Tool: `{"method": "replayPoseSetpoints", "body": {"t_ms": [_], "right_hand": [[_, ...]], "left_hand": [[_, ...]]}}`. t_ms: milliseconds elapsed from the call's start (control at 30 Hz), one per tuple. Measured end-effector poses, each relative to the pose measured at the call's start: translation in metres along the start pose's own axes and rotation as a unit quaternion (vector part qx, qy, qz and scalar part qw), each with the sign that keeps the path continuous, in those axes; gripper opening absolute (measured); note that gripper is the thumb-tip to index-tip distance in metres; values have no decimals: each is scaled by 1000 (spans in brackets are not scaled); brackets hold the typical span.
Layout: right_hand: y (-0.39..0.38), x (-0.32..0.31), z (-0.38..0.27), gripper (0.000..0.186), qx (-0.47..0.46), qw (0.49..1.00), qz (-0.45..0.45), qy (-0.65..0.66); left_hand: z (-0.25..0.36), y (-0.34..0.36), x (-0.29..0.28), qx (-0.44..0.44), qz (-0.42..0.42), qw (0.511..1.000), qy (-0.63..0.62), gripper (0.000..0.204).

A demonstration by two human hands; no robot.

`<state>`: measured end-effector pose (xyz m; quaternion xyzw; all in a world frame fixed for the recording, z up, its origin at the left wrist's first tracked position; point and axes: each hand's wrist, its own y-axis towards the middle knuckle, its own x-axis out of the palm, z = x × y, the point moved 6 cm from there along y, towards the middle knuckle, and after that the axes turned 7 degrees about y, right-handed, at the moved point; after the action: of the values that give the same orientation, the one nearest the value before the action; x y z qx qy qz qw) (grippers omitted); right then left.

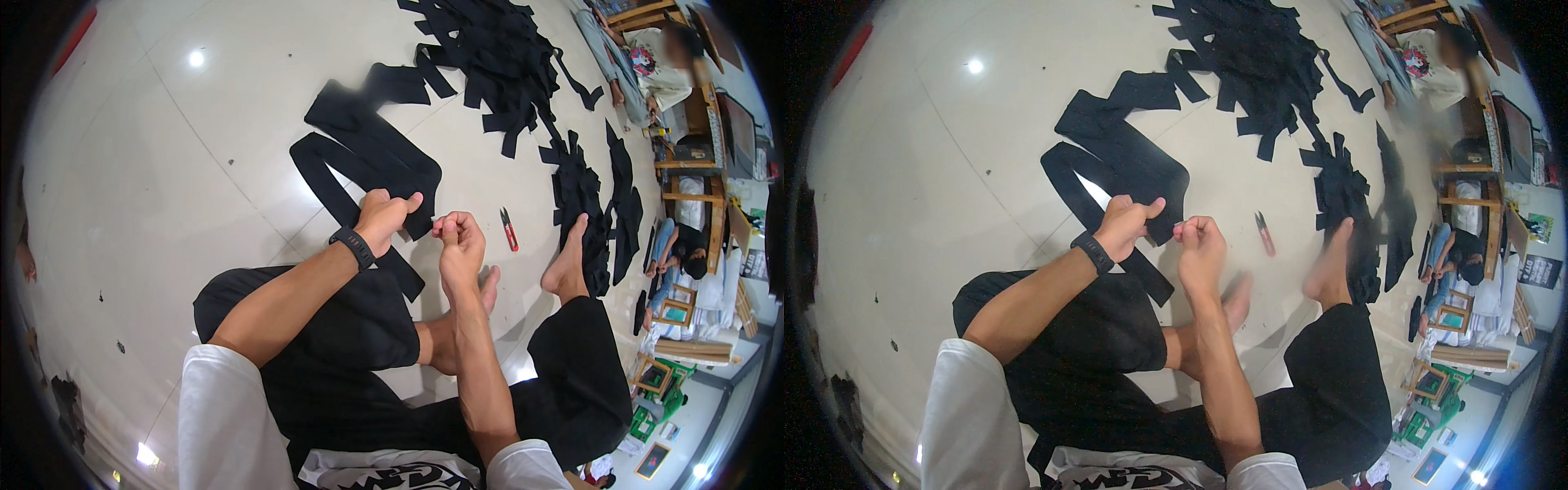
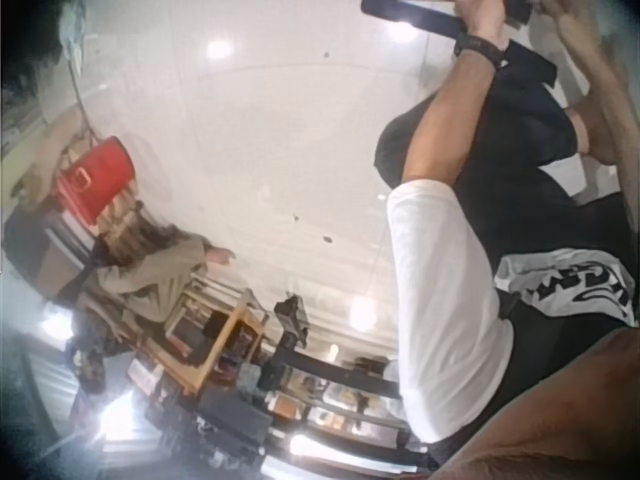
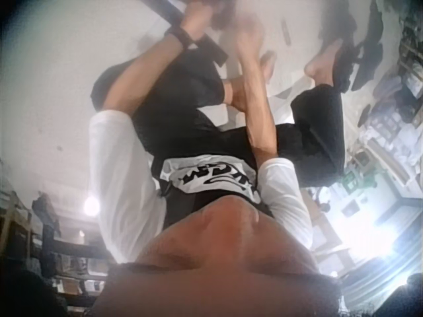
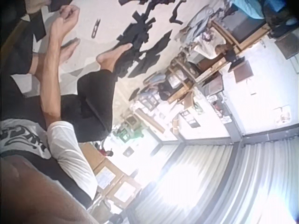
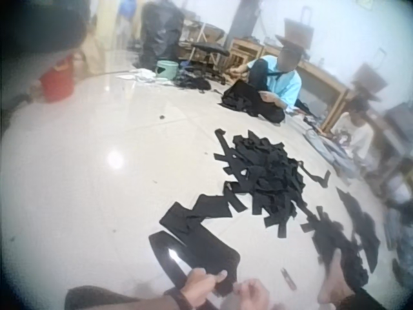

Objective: The person sits on the floor and uses a red utility knife to cut long strips of black fabric into smaller pieces. They repeatedly pick up fabric strips, cut them, and place the cut pieces onto a growing pile on the floor.

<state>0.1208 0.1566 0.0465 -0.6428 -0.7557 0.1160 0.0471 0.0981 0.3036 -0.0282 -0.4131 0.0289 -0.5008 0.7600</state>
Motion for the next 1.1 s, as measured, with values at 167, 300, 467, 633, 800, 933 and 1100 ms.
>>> {"method": "replayPoseSetpoints", "body": {"t_ms": [167, 300, 467, 633, 800, 933, 1100], "right_hand": [[-7, -2, -4, 10, -37, 999, -22, -6], [-9, 2, -12, 12, -60, 997, -50, -29], [-9, 22, -24, 17, -65, 980, -156, -103], [-6, 23, -47, 16, -182, 981, -70, -8], [8, 24, -34, 9, -96, 971, -9, 217], [11, 23, -19, 6, -23, 967, 21, 253], [8, 17, -5, 8, 49, 966, 28, 253]], "left_hand": [[1, -2, 2, -18, -19, 999, -45, 31], [6, -11, 11, -58, -71, 989, -120, 28], [10, 1, 6, -94, -168, 975, -114, 28], [12, -5, 5, -87, -73, 991, -71, 24], [4, 3, 1, -45, -60, 985, -156, 43], [0, 24, -17, -10, 37, 989, -142, 52], [20, 5, -12, 16, 77, 992, -95, 53]]}}
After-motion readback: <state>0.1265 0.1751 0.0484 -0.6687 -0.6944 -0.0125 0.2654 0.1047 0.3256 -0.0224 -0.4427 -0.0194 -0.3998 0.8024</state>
